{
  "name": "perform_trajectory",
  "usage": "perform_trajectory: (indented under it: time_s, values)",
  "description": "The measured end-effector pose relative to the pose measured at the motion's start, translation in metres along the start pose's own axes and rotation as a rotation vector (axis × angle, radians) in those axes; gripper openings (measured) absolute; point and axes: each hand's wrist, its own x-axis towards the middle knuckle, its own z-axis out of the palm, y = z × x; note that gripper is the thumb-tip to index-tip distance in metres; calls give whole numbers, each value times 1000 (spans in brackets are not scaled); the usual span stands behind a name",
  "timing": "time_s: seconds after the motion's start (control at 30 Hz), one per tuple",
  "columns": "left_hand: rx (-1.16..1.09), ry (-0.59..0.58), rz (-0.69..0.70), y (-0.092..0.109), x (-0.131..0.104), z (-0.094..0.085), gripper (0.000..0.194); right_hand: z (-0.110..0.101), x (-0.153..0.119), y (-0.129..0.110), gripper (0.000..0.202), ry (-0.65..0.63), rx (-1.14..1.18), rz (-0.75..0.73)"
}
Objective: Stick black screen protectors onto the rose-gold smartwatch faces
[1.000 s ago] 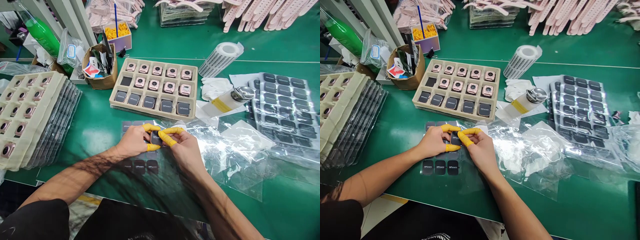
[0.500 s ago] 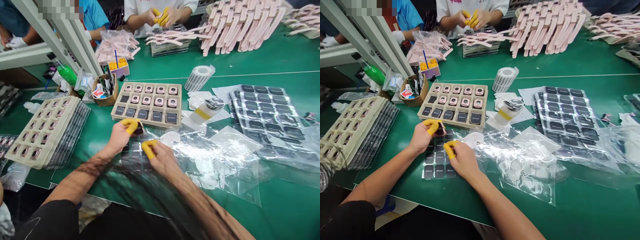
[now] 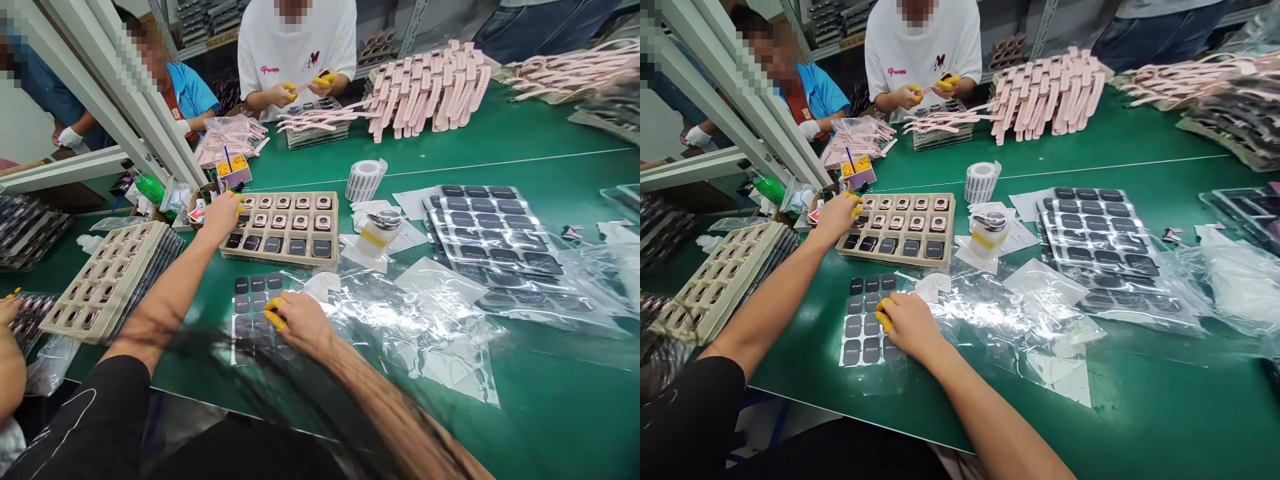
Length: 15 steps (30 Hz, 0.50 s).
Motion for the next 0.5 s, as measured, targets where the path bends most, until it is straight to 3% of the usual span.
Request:
perform_trajectory:
  time_s: [0.23, 0.4, 0.5]
  values:
    - [147, -95, 178, 8, 5, -10, 44, 2, 1, 0, 19, -9, -14, 0]
    - [223, -363, 526, 22, 35, -11, 37, 4, 1, 1, 17, 8, -2, 5]
    - [211, -324, 546, 22, 43, -12, 25, 5, 0, 0, 14, 29, 17, 4]
